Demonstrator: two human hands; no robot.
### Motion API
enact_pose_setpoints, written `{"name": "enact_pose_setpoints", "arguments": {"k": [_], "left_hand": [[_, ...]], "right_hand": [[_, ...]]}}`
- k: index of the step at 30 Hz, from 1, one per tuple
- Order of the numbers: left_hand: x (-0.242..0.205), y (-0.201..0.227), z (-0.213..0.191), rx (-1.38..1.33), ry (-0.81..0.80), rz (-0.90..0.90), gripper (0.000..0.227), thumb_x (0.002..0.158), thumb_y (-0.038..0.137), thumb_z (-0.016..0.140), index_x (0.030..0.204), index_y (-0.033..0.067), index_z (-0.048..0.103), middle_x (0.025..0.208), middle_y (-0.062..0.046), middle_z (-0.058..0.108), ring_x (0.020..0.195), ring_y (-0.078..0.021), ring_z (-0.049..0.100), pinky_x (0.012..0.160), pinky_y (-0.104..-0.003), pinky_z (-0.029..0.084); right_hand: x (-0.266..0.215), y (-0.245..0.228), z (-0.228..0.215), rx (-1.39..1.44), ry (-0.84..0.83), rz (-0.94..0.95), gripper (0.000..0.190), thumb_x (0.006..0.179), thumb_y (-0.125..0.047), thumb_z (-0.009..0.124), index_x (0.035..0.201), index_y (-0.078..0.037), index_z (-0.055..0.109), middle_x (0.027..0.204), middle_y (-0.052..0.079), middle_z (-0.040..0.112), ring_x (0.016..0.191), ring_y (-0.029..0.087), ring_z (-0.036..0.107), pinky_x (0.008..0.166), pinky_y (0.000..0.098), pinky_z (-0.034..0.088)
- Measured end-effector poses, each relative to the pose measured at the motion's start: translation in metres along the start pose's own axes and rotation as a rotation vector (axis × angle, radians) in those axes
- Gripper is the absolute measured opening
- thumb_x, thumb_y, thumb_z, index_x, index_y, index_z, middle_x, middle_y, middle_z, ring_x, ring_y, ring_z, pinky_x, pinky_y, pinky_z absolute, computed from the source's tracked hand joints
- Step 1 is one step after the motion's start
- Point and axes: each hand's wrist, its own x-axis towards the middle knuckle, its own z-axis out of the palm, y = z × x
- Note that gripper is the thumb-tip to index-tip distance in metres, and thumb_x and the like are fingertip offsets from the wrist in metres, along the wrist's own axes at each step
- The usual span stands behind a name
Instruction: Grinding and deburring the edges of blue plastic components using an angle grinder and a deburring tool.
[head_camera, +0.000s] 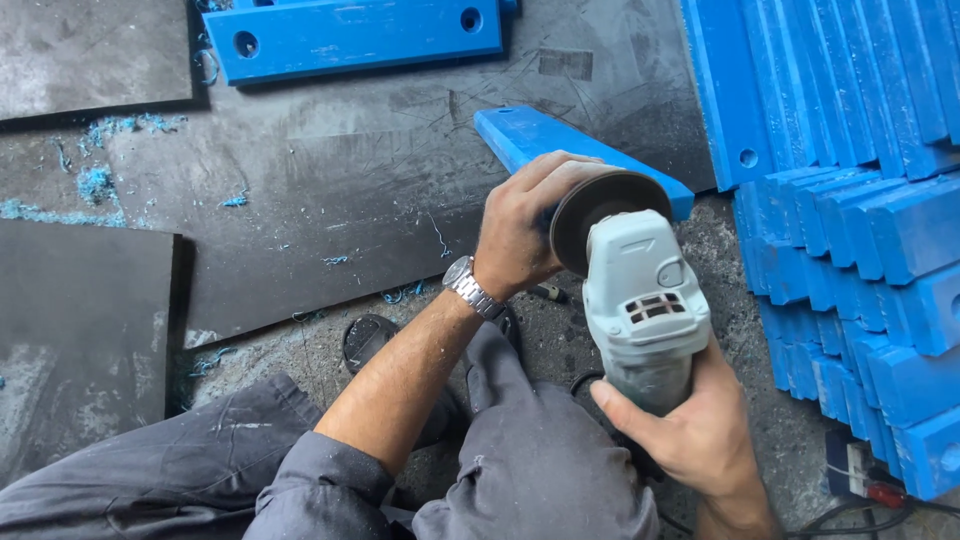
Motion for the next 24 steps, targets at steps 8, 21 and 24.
{"name": "enact_pose_setpoints", "arguments": {"k": [8, 21, 24], "left_hand": [[-0.003, -0.002, 0.005, 0.05, 0.008, -0.03, 0.047, 0.081, 0.006, 0.08, 0.125, 0.019, 0.069, 0.122, -0.005, 0.073, 0.115, -0.0253, 0.072, 0.099, -0.038, 0.06], [-0.009, -0.001, 0.001, 0.01, -0.025, -0.02, 0.044, 0.085, 0.01, 0.082, 0.125, 0.0167, 0.068, 0.123, -0.007, 0.072, 0.119, -0.0252, 0.072, 0.103, -0.038, 0.059], [-0.01, -0.003, 0.005, 0.033, -0.026, -0.014, 0.047, 0.082, 0.007, 0.079, 0.127, 0.0189, 0.068, 0.126, -0.006, 0.073, 0.121, -0.0251, 0.072, 0.104, -0.038, 0.06]], "right_hand": [[-0.015, 0.026, -0.014, 0.25, 0.121, 0.182, 0.064, 0.075, -0.01, 0.083, 0.131, 0.001, 0.054, 0.103, 0.009, 0.073, 0.093, 0.017, 0.072, 0.088, 0.0334, 0.057], [-0.018, 0.037, -0.017, 0.206, 0.051, 0.152, 0.061, 0.07, -0.009, 0.084, 0.124, 0.002, 0.058, 0.104, 0.011, 0.072, 0.093, 0.018, 0.071, 0.086, 0.034, 0.057], [-0.027, 0.056, -0.031, 0.382, 0.18, 0.195, 0.052, 0.081, -0.006, 0.078, 0.127, 0.002, 0.056, 0.101, 0.012, 0.071, 0.089, 0.02, 0.071, 0.085, 0.0354, 0.058]]}}
